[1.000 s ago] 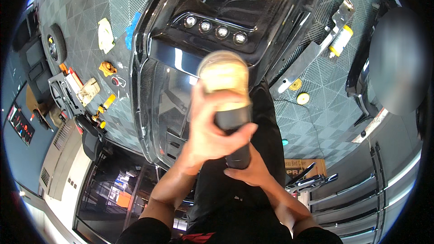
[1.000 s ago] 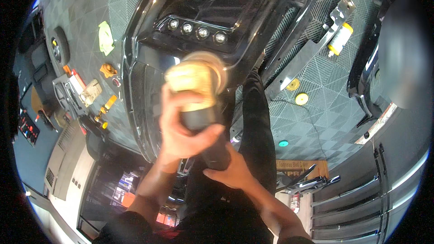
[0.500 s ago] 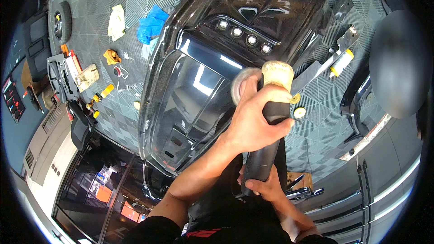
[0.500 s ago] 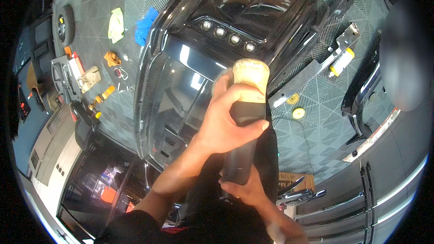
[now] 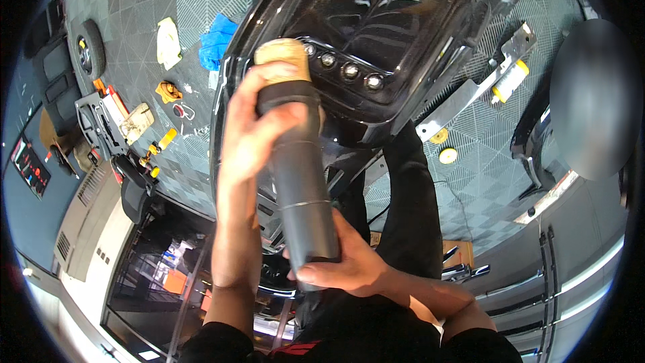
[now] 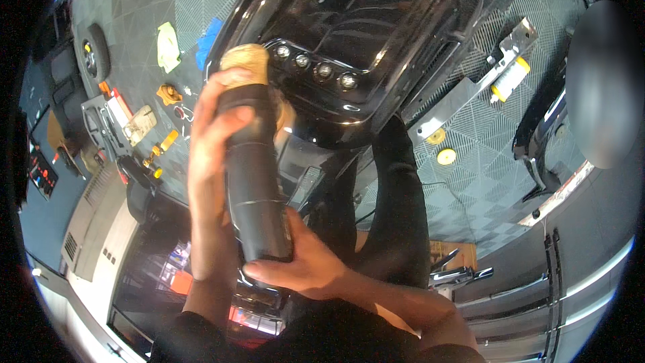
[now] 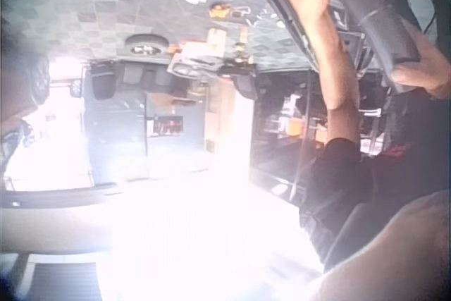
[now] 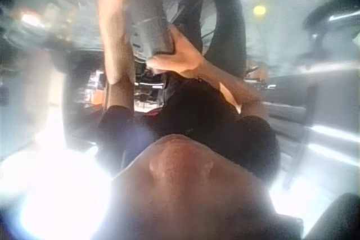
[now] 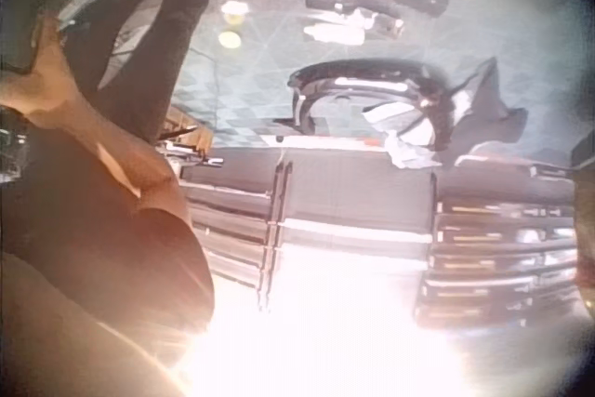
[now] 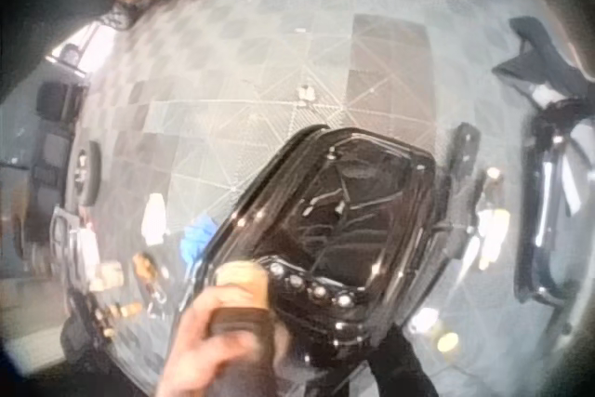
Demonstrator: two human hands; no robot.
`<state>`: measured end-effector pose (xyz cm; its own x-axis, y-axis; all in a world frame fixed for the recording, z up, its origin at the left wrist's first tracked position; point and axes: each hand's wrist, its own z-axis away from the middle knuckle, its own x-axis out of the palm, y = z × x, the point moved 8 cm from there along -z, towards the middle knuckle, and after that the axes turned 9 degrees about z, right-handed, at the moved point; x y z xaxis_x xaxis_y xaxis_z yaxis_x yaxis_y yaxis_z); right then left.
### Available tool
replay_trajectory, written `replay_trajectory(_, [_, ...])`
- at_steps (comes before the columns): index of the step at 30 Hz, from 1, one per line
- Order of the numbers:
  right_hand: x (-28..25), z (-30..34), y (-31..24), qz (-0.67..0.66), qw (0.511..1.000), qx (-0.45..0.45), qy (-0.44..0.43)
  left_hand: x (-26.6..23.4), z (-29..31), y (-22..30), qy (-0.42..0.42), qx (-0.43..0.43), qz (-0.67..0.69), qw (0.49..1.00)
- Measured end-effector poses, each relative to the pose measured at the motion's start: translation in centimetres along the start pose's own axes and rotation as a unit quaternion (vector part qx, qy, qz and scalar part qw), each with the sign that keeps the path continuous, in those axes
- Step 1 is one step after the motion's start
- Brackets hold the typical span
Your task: The person uses a rotary polisher with a foam pad to polish a black car bumper. They apply polishing compound from a yellow bottle onto the pad and move the polisher across the bumper surface in overlapping passes.
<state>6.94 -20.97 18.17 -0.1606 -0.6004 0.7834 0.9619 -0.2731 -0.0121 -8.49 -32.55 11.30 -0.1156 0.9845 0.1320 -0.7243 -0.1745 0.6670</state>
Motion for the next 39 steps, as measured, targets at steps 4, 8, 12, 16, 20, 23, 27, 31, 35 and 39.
replay_trajectory(4, [1.3,0.0,-3.7,-0.104,0.994,0.010,-0.043,-0.5,-1.3,-0.3,0.024,-0.034,-0.003,0.999])
replay_trajectory(8, [0.4,2.3,-4.8,0.034,0.999,0.033,-0.004,0.4,-1.2,-0.5,-0.015,0.025,-0.047,0.998])
replay_trajectory(12, [-3.2,5.4,-2.0,0.153,0.985,0.064,0.057,4.2,-0.4,-2.0,-0.009,-0.034,-0.037,0.999])
replay_trajectory(16, [-4.5,8.7,-2.1,-0.105,0.987,0.095,0.070,8.3,-1.1,-3.5,-0.060,0.074,-0.171,0.981])
replay_trajectory(20, [-4.1,9.0,-3.0,-0.154,0.982,0.099,0.055,8.5,-1.4,-3.8,-0.040,-0.007,-0.183,0.982])
replay_trajectory(23, [-4.0,7.2,-4.3,-0.134,0.985,0.105,0.027,6.6,-2.3,-3.5,-0.014,-0.014,-0.143,0.990])
replay_trajectory(27, [-2.8,3.0,-5.3,-0.037,0.996,0.073,0.018,2.4,-3.7,-1.7,0.015,-0.034,-0.104,0.994])
replay_trajectory(31, [-1.3,-1.3,-7.5,-0.012,0.999,0.047,-0.018,-1.4,-4.7,-0.2,0.069,-0.055,-0.035,0.996])
replay_trajectory(35, [-0.4,-4.0,-8.7,-0.038,0.999,0.009,-0.037,-2.9,-5.8,0.4,0.095,-0.041,0.005,0.995])
replay_trajectory(39, [0.2,-5.1,-9.1,-0.062,0.996,0.008,-0.064,-3.6,-6.8,0.8,0.101,-0.047,0.004,0.994])
